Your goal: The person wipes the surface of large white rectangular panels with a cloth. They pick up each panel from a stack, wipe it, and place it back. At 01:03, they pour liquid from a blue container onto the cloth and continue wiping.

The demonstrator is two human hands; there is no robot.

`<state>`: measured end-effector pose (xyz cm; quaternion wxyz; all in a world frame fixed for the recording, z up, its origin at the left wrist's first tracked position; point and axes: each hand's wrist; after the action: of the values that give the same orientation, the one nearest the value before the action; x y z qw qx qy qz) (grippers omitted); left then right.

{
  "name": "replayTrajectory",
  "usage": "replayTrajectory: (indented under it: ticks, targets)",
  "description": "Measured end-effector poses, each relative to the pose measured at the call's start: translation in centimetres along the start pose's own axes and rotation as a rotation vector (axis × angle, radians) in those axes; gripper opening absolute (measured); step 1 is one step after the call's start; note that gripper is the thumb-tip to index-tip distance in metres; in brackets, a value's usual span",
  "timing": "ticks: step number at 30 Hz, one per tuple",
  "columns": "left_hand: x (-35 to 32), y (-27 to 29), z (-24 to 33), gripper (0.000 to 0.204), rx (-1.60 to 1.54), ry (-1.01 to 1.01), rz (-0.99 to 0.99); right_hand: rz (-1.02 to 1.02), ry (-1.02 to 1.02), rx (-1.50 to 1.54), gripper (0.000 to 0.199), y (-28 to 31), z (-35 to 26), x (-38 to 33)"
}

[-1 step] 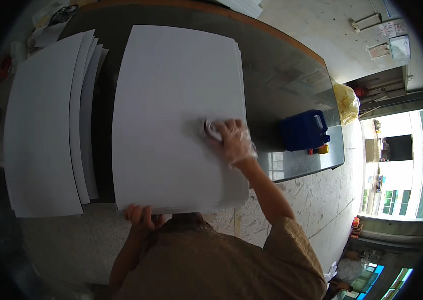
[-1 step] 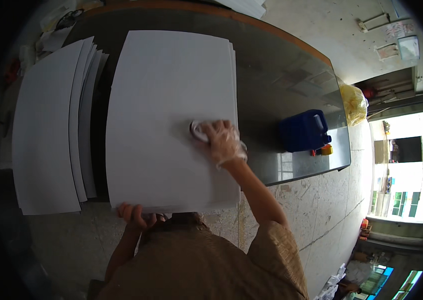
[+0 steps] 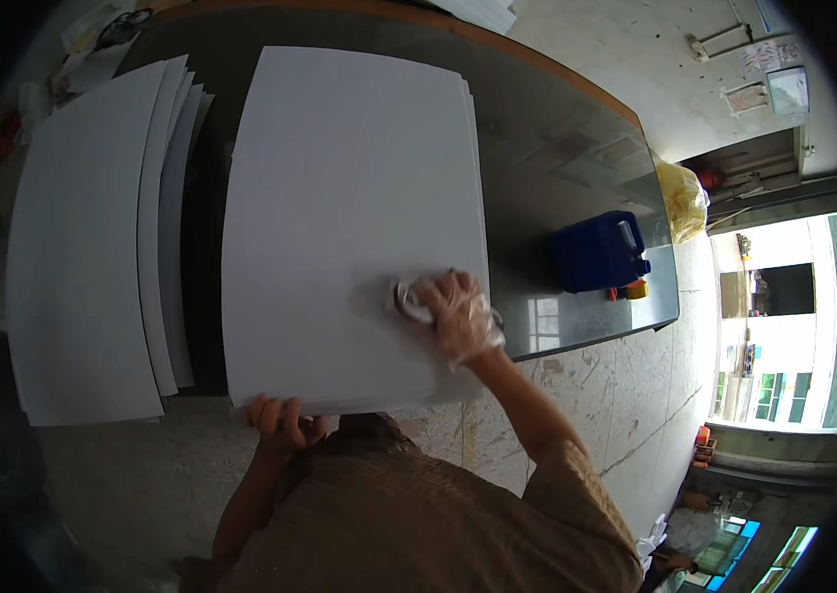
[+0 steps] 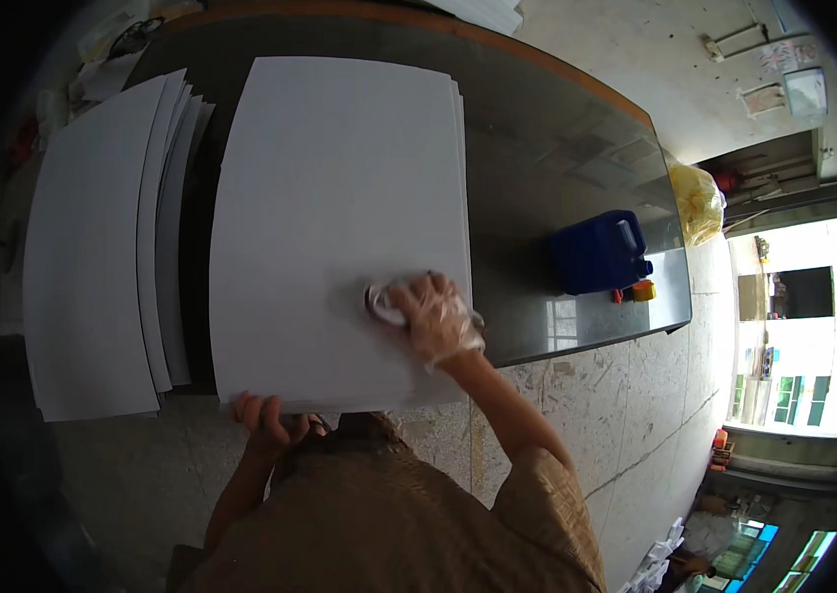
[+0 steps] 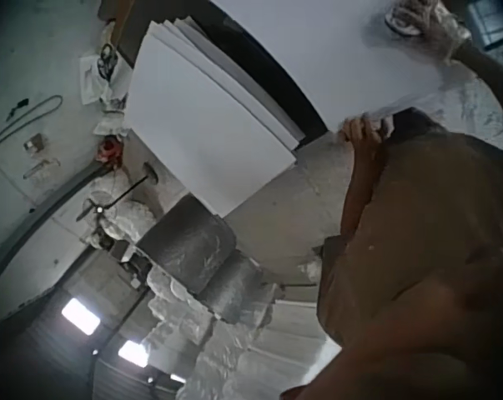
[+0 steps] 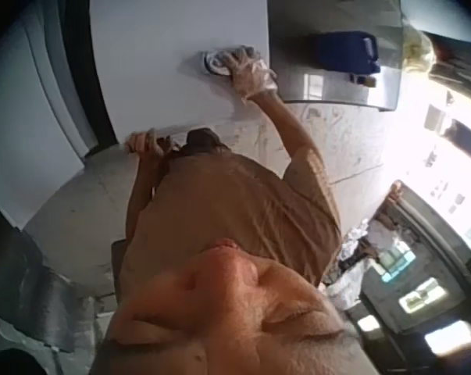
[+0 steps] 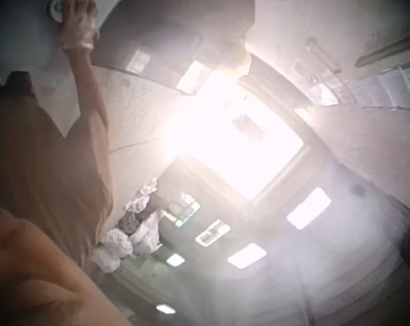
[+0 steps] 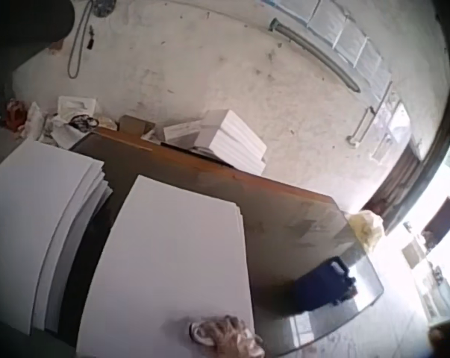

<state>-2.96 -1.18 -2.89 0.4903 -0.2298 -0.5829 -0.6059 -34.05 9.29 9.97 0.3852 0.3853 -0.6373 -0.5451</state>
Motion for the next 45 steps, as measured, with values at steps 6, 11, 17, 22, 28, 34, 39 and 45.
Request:
replayTrajectory:
  ticks: [6,11,17,22,28,34,39,45]
  targets:
    - [-0.5,1.2,-1.6,0.045,-0.137,-0.054,-0.023,0.261,0.173,0.312,0.064,0.6,-4.9,-15.1]
    - [0.2,2.5,-2.5,0.041,-0.274,-0.075,-0.105,0.281,0.048,0.248,0.058,3.0,-11.8,-5.9]
    - [0.3,2.7,-2.5,0.039,-0.226,-0.077,-0.104,-0.043,0.040,0.173,0.044,-0.7,-15.2,-1.8]
    - [0.1,2.1,-2.0,0.042,-0.217,-0.076,-0.058,0.350,-0.568,-0.215,0.043,-0.7,2.1,-12.5]
    - [-0.2,2.0,-2.0,0.046,-0.182,-0.063,-0.040,0.609,-0.424,-0.150,0.041,4.0,1.1,-6.4]
    - [2.1,2.2,-0.8,0.047,-0.138,-0.001,-0.094,0.106,0.318,0.192,0.057,-1.3,-14.8,8.5]
    - [2.5,3.0,0.4,0.035,-0.002,0.108,-0.152,0.066,0.230,-0.012,0.047,-2.5,-11.7,23.3]
    - [3.5,3.1,1.4,0.030,0.008,0.193,-0.209,0.380,-0.501,0.189,0.043,-3.1,6.1,37.6]
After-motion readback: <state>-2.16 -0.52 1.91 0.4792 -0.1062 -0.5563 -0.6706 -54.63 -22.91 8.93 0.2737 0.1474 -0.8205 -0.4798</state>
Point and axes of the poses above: each hand's wrist, its own x-axis towards the middle knuckle, its own y-axis out of the back of the hand, z = x × y, and after that the axes turned 11 degrees about z, right-handed
